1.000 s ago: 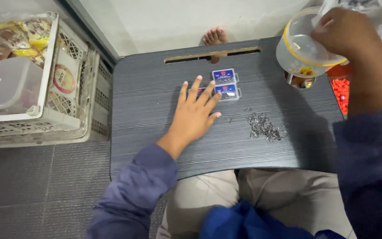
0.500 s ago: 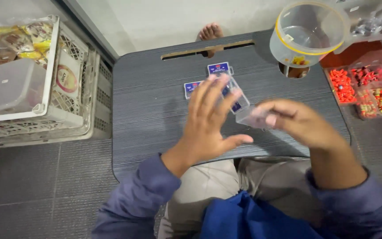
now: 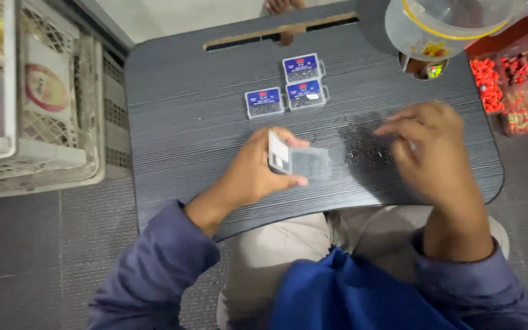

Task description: The person sorts small metal fishing hooks from a table surface and places them one by one into small transparent plastic hardware containers.

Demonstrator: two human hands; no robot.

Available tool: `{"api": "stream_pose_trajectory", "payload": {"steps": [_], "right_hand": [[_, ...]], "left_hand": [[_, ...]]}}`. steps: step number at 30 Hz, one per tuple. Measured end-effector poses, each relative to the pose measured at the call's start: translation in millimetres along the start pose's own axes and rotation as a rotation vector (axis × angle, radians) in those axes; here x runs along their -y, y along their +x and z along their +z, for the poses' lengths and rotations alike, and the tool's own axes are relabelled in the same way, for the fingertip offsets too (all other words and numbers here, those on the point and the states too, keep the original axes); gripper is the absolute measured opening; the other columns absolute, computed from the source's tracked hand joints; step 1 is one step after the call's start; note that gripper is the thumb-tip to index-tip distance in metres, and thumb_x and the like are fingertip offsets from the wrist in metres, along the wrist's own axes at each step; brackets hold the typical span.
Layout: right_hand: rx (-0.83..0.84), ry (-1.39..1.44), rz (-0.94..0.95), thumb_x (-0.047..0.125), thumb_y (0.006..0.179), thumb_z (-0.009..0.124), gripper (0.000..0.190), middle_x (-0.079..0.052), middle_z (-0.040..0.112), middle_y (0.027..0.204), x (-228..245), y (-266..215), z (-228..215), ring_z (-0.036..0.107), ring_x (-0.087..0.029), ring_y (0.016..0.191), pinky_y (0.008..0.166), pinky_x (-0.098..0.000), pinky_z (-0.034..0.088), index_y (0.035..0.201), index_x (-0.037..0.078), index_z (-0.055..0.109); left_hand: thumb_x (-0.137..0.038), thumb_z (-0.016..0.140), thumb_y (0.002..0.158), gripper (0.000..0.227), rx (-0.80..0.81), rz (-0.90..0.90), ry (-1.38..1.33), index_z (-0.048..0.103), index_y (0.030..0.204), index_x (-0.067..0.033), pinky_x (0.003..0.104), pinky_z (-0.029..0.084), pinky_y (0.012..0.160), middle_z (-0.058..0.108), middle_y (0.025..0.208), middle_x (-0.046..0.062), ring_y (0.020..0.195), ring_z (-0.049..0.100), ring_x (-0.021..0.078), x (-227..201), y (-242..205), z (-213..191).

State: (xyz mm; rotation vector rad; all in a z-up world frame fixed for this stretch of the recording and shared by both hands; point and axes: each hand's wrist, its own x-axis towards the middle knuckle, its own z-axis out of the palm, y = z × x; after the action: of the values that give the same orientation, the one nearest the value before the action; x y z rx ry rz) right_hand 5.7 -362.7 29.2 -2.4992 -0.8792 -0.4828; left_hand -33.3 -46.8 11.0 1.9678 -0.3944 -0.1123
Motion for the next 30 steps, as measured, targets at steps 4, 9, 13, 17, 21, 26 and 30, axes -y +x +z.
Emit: {"api": "stream_pose_trajectory", "payload": {"steps": [4, 9, 13, 17, 21, 26, 30], "right_hand": [[0.132, -0.221, 0.088, 0.001, 0.086, 0.063, 0.033, 0.002, 0.068, 0.11, -5, -19, 10, 0.055, -0.031, 0.11, 0.101, -0.0488, 0.04, 0.096, 0.028, 0.079], [0.116, -0.18, -0.004, -0.002, 0.082, 0.068, 0.034, -0.003, 0.065, 0.118, 16, -7, 25, 0.054, -0.034, 0.115, 0.106, -0.0533, 0.039, 0.102, 0.024, 0.077], [0.166, -0.203, -0.026, 0.001, 0.087, 0.069, 0.036, -0.005, 0.063, 0.123, 14, -8, 30, 0.052, -0.035, 0.125, 0.116, -0.059, 0.031, 0.108, 0.03, 0.077], [0.164, -0.091, -0.007, -0.005, 0.091, 0.066, 0.035, -0.007, 0.062, 0.127, 3, -7, 20, 0.051, -0.039, 0.127, 0.115, -0.0587, 0.033, 0.108, 0.024, 0.075], [0.233, -0.182, -0.032, 0.005, 0.092, 0.068, 0.03, -0.004, 0.061, 0.129, -5, -15, 15, 0.05, -0.039, 0.13, 0.115, -0.0592, 0.034, 0.106, 0.031, 0.075], [0.249, -0.075, -0.017, 0.003, 0.092, 0.066, 0.03, -0.005, 0.061, 0.13, 4, -11, 14, 0.047, -0.038, 0.132, 0.119, -0.0621, 0.028, 0.108, 0.027, 0.075], [0.267, -0.169, -0.023, 0.003, 0.092, 0.07, 0.031, -0.002, 0.063, 0.131, -11, -19, 12, 0.049, -0.039, 0.132, 0.119, -0.0608, 0.029, 0.105, 0.03, 0.078]], "left_hand": [[-0.039, 0.096, 0.055, 0.063, 0.164, -0.093, 0.105, 0.06, 0.104, -0.0227, 0.032, 0.039, 0.089, 0.073, 0.122, -0.007, 0.107, 0.055, 0.0181, 13, 7, -4], [-0.059, 0.085, 0.056, 0.065, 0.219, 0.258, 0.139, 0.059, 0.1, -0.0198, 0.038, 0.038, 0.1, 0.069, 0.124, -0.002, 0.109, 0.061, 0.02, 30, 10, -11], [-0.055, 0.094, 0.052, 0.07, 0.305, 0.262, 0.178, 0.062, 0.103, -0.0188, 0.039, 0.036, 0.102, 0.067, 0.119, -0.001, 0.111, 0.058, 0.022, 30, 12, -17], [-0.046, 0.095, 0.062, 0.06, 0.362, 0.235, 0.201, 0.065, 0.108, -0.0217, 0.039, 0.037, 0.099, 0.068, 0.118, -0.006, 0.116, 0.052, 0.0256, 34, 12, -19], [-0.022, 0.088, 0.073, 0.038, 0.341, 0.287, 0.181, 0.067, 0.104, -0.021, 0.04, 0.039, 0.096, 0.071, 0.123, -0.009, 0.113, 0.054, 0.0236, 37, 12, -16], [-0.019, 0.085, 0.078, 0.027, 0.359, 0.264, 0.141, 0.072, 0.101, -0.0219, 0.042, 0.039, 0.098, 0.073, 0.12, -0.007, 0.113, 0.054, 0.0241, 33, 12, -18], [-0.019, 0.08, 0.084, 0.016, 0.377, 0.261, 0.134, 0.071, 0.098, -0.0227, 0.046, 0.036, 0.1, 0.074, 0.118, -0.007, 0.115, 0.053, 0.0259, 30, 11, -19]]}}
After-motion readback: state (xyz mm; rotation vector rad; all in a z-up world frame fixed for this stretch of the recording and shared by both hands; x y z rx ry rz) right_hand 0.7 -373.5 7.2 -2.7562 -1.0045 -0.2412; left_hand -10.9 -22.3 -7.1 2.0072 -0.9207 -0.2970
